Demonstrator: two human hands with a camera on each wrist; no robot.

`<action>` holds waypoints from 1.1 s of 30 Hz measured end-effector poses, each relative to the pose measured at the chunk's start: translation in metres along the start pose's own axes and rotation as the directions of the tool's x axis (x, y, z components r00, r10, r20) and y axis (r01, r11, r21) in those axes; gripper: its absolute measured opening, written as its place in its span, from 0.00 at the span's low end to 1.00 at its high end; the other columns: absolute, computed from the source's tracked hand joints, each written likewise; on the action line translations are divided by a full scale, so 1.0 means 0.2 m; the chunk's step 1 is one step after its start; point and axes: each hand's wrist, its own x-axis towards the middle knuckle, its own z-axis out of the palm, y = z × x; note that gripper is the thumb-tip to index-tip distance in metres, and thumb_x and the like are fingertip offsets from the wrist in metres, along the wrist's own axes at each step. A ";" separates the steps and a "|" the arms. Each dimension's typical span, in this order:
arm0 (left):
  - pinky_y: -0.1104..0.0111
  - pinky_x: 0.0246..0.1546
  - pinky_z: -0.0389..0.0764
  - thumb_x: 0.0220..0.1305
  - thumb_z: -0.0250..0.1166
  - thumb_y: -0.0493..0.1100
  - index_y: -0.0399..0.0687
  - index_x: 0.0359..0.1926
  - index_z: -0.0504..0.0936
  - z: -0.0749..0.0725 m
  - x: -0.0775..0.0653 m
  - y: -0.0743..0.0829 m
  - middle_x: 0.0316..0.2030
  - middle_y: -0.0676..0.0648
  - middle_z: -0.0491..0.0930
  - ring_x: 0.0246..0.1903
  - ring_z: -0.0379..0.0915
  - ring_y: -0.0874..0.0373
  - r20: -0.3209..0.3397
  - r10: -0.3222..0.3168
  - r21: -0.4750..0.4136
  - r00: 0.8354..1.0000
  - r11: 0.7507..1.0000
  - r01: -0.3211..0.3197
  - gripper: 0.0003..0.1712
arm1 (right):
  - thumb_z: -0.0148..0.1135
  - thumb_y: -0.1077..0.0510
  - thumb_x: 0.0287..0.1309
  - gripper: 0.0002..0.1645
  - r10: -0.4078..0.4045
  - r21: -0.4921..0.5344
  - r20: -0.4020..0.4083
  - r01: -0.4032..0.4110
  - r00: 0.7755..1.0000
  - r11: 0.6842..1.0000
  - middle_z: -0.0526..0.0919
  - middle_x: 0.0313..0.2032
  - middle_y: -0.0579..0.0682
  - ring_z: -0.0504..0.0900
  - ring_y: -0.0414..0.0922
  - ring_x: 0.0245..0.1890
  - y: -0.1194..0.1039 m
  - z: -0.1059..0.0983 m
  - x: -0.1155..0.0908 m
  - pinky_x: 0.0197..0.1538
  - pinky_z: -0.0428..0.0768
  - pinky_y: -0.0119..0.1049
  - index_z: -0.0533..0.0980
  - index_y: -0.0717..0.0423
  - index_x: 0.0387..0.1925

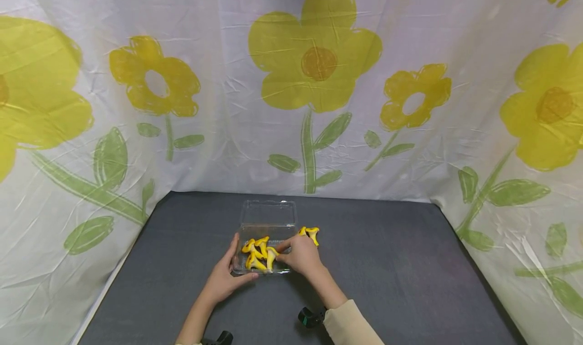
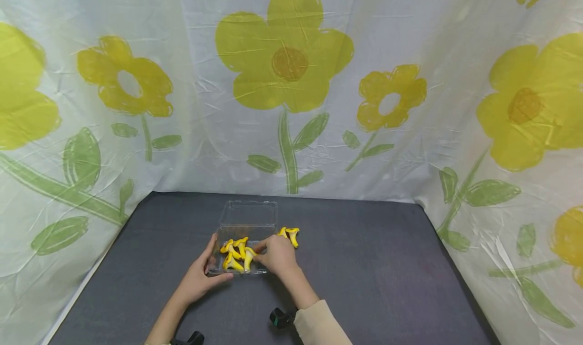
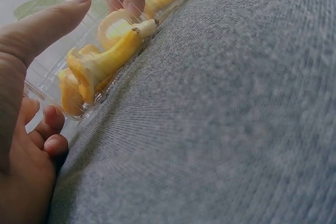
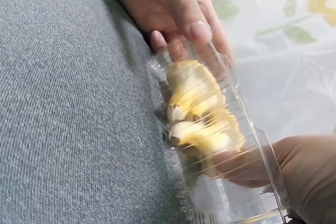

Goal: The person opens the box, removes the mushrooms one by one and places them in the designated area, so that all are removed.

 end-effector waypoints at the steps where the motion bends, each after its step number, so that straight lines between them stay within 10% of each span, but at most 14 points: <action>1: 0.42 0.76 0.55 0.58 0.83 0.52 0.53 0.87 0.39 0.00 0.00 0.00 0.85 0.39 0.36 0.82 0.37 0.36 -0.001 0.002 0.002 1.000 1.000 -0.002 0.73 | 0.83 0.53 0.54 0.08 0.001 -0.006 -0.010 -0.001 1.000 1.000 0.93 0.34 0.40 0.90 0.44 0.40 0.00 0.00 0.00 0.42 0.85 0.39 0.94 0.45 0.38; 13: 0.43 0.76 0.59 0.54 0.85 0.52 0.53 0.87 0.39 0.01 0.01 -0.02 0.85 0.41 0.39 0.73 0.55 0.44 -0.026 -0.003 -0.002 1.000 1.000 0.003 0.75 | 0.82 0.53 0.55 0.04 0.020 -0.058 -0.096 -0.025 0.995 0.998 0.92 0.30 0.44 0.83 0.39 0.25 -0.02 0.03 0.00 0.25 0.70 0.30 0.94 0.44 0.35; 23: 0.44 0.76 0.57 0.56 0.84 0.52 0.52 0.87 0.40 0.00 0.00 -0.02 0.85 0.39 0.38 0.82 0.42 0.38 -0.021 0.004 0.011 1.000 1.000 -0.004 0.74 | 0.82 0.55 0.56 0.06 0.019 -0.015 -0.120 -0.021 0.993 1.000 0.93 0.32 0.45 0.67 0.32 0.17 -0.01 0.03 -0.01 0.21 0.59 0.28 0.94 0.46 0.37; 27: 0.59 0.62 0.72 0.56 0.84 0.51 0.52 0.87 0.41 0.00 0.00 -0.02 0.85 0.40 0.41 0.64 0.66 0.48 -0.022 0.013 0.012 1.000 1.000 -0.013 0.73 | 0.81 0.55 0.57 0.06 0.026 0.023 -0.136 -0.023 0.990 0.999 0.92 0.31 0.47 0.52 0.33 0.15 -0.01 0.03 -0.02 0.19 0.53 0.29 0.94 0.48 0.38; 30: 0.65 0.47 0.68 0.55 0.85 0.49 0.54 0.87 0.43 0.00 0.00 -0.01 0.83 0.40 0.51 0.45 0.64 0.54 -0.026 0.009 0.000 1.000 1.000 -0.009 0.72 | 0.81 0.56 0.57 0.06 0.020 0.045 -0.156 -0.013 0.988 0.999 0.93 0.31 0.47 0.50 0.32 0.14 -0.01 0.03 -0.02 0.19 0.53 0.28 0.94 0.49 0.38; 33: 0.67 0.52 0.72 0.55 0.85 0.48 0.54 0.87 0.43 0.00 0.00 -0.01 0.83 0.40 0.51 0.52 0.68 0.53 -0.023 0.013 -0.004 1.000 1.000 -0.013 0.72 | 0.81 0.58 0.57 0.06 0.016 0.074 -0.172 -0.003 0.985 0.997 0.93 0.33 0.47 0.50 0.30 0.14 -0.01 0.02 -0.02 0.19 0.53 0.28 0.94 0.50 0.38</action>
